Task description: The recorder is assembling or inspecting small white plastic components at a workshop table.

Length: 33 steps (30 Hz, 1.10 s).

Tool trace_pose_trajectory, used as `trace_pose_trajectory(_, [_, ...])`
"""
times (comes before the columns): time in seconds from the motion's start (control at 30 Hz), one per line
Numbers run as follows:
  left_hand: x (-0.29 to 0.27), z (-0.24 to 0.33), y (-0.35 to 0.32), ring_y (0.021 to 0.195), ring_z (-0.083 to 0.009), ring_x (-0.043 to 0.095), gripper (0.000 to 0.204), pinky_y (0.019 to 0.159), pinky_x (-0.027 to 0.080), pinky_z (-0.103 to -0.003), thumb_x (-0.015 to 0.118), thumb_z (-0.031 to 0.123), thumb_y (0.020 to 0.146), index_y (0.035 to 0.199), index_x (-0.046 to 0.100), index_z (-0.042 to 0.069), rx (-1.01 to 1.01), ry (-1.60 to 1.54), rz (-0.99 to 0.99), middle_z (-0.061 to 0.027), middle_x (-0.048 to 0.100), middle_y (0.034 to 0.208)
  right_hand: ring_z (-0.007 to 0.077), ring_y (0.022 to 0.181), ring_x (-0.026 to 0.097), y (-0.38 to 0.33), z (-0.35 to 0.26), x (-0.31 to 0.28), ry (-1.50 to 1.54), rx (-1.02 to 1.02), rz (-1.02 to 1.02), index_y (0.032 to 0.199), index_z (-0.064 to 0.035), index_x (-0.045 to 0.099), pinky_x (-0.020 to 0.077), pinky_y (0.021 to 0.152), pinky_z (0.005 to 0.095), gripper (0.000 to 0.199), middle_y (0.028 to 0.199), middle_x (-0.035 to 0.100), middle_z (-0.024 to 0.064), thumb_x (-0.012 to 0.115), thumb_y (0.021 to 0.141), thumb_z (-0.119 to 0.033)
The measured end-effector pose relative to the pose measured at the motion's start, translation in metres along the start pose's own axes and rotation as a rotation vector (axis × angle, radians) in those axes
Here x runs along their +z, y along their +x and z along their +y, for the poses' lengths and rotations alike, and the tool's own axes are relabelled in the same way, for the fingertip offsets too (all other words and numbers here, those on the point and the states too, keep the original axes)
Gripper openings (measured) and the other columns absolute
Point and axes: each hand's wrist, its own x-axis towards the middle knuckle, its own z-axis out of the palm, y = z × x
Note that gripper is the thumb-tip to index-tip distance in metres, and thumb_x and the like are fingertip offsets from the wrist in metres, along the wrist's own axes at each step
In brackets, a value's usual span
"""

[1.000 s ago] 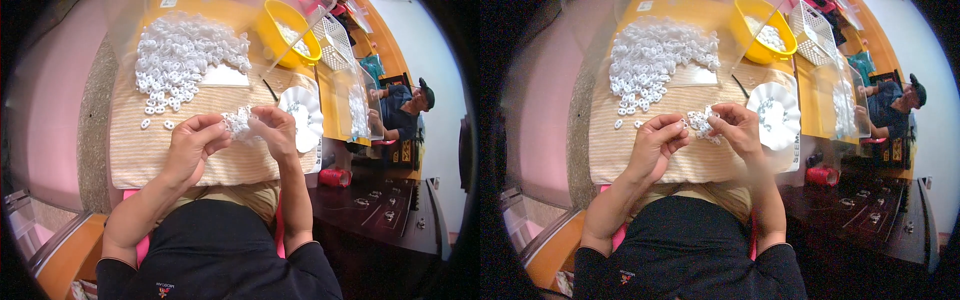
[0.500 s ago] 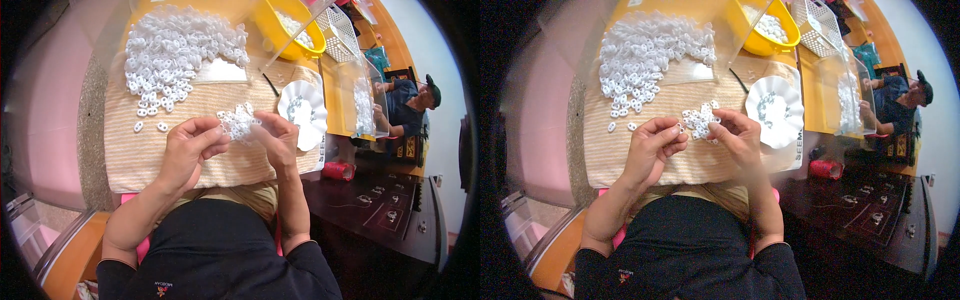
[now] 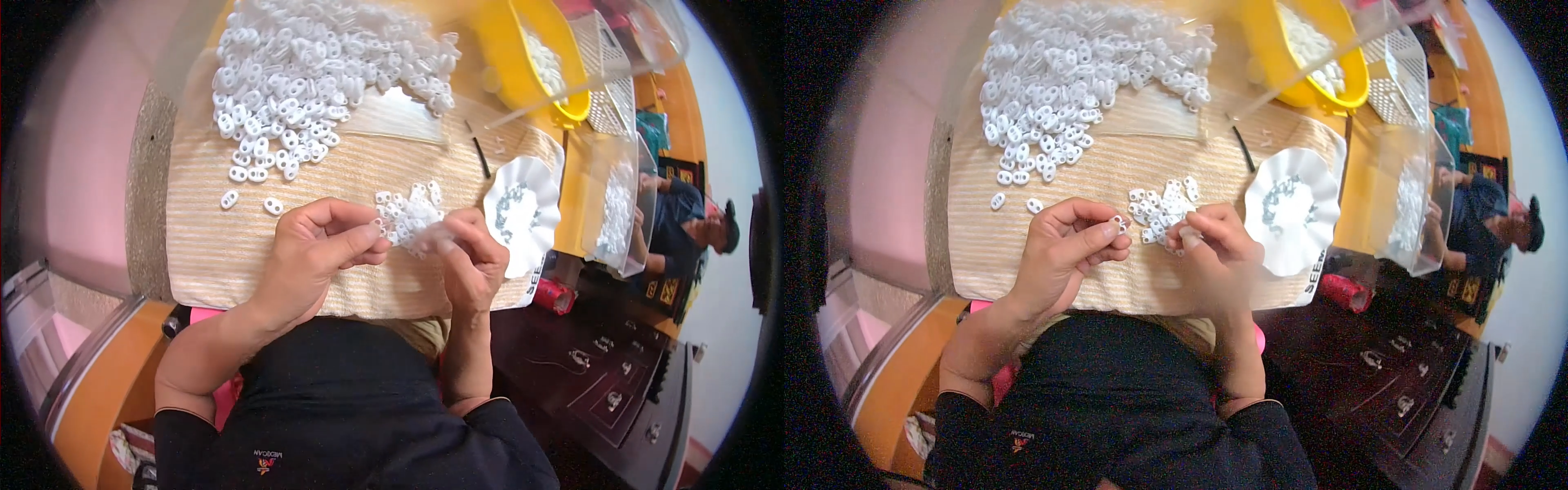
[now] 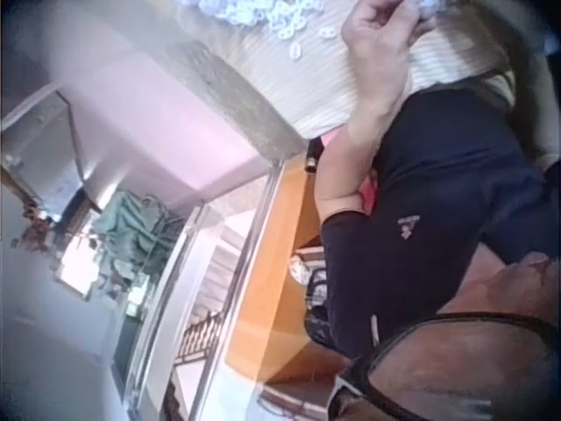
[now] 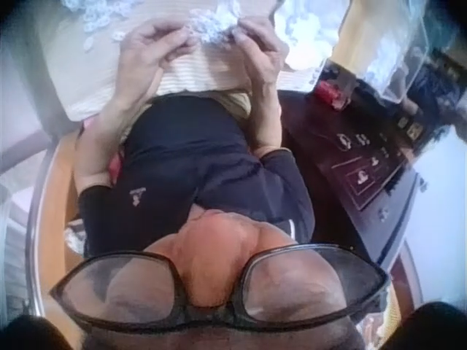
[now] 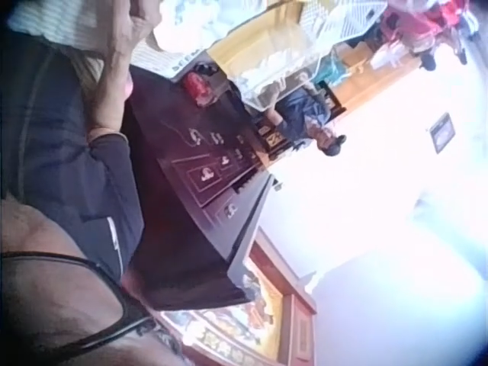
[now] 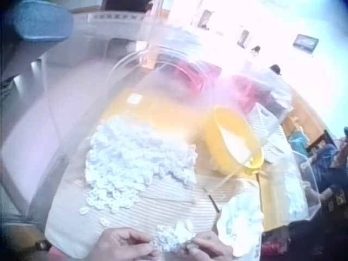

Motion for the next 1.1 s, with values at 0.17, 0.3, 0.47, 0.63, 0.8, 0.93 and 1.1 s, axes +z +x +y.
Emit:
trace_pose_trajectory(0.17, [-0.002,0.001,0.004,0.083,-0.0169,0.067,0.013,0.074,0.057,-0.030,0.063,0.002,0.088,0.101,0.062,-0.001,-0.005,0.027,0.007,-0.0118,0.068,0.094,0.0238,0.078,0.061,-0.002,-0.006,-0.006,-0.343,0.017,-0.129,0.108,0.0076,0.062,0.0530,0.068,0.0339,0.031,0.094,0.054,0.0160,0.050,0.080,0.012])
trace_pose_trajectory(0.3, [-0.002,0.001,0.004,0.082,-0.0169,0.067,0.013,0.074,0.057,-0.030,0.063,0.003,0.088,0.101,0.062,-0.001,-0.015,0.047,0.005,-0.0116,0.068,0.094,0.0226,0.076,0.061,0.000,-0.008,-0.001,-0.264,0.028,-0.124,0.110,0.0067,0.062,0.0526,0.069,0.0326,0.033,0.094,0.056,0.0176,0.051,0.080,0.013])
trace_pose_trajectory(0.47, [0.001,-0.002,0.003,0.083,-0.0171,0.067,0.015,0.076,0.057,-0.030,0.063,0.002,0.088,0.102,0.061,-0.001,-0.022,0.028,-0.005,-0.0135,0.068,0.098,0.0189,0.076,0.061,-0.005,-0.005,0.003,-0.035,0.171,-0.025,0.121,0.0047,0.055,0.0523,0.070,0.0306,0.036,0.094,0.061,0.0159,0.054,0.085,0.010])
trace_pose_trajectory(0.63, [0.003,0.000,0.000,0.084,-0.0171,0.067,0.015,0.076,0.057,-0.030,0.063,0.002,0.088,0.102,0.060,-0.001,-0.026,0.048,-0.013,-0.0141,0.067,0.100,0.0166,0.073,0.063,-0.009,0.002,0.003,-0.047,0.175,0.047,0.117,0.0060,0.056,0.0534,0.064,0.0280,0.032,0.093,0.064,0.0137,0.059,0.085,0.008])
trace_pose_trajectory(0.8, [0.004,-0.004,-0.005,0.084,-0.0167,0.067,0.015,0.076,0.057,-0.030,0.063,0.002,0.088,0.102,0.060,-0.001,-0.026,0.047,-0.057,-0.0139,0.067,0.100,0.0134,0.070,0.065,-0.009,-0.006,0.002,-0.167,0.246,0.002,0.107,0.0070,0.061,0.0540,0.064,0.0246,0.021,0.083,0.067,0.0097,0.063,0.086,0.003])
trace_pose_trajectory(0.93, [0.008,-0.007,-0.007,0.078,-0.0147,0.066,0.013,0.075,0.056,-0.028,0.064,0.005,0.089,0.100,0.064,-0.002,-0.024,0.062,-0.060,-0.0098,0.068,0.088,0.0137,0.072,0.065,-0.011,-0.003,0.001,-0.141,0.239,-0.025,0.110,0.0071,0.061,0.0542,0.065,0.0247,0.023,0.085,0.067,0.0102,0.061,0.087,0.003])
trace_pose_trajectory(1.1, [0.007,-0.010,-0.008,0.078,-0.0146,0.066,0.013,0.074,0.055,-0.027,0.064,0.006,0.088,0.099,0.064,-0.001,-0.027,0.070,-0.069,-0.0104,0.068,0.087,0.0142,0.073,0.065,-0.014,0.005,0.001,-0.061,0.207,-0.104,0.115,0.0061,0.061,0.0550,0.067,0.0258,0.028,0.088,0.067,0.0088,0.063,0.088,0.002])
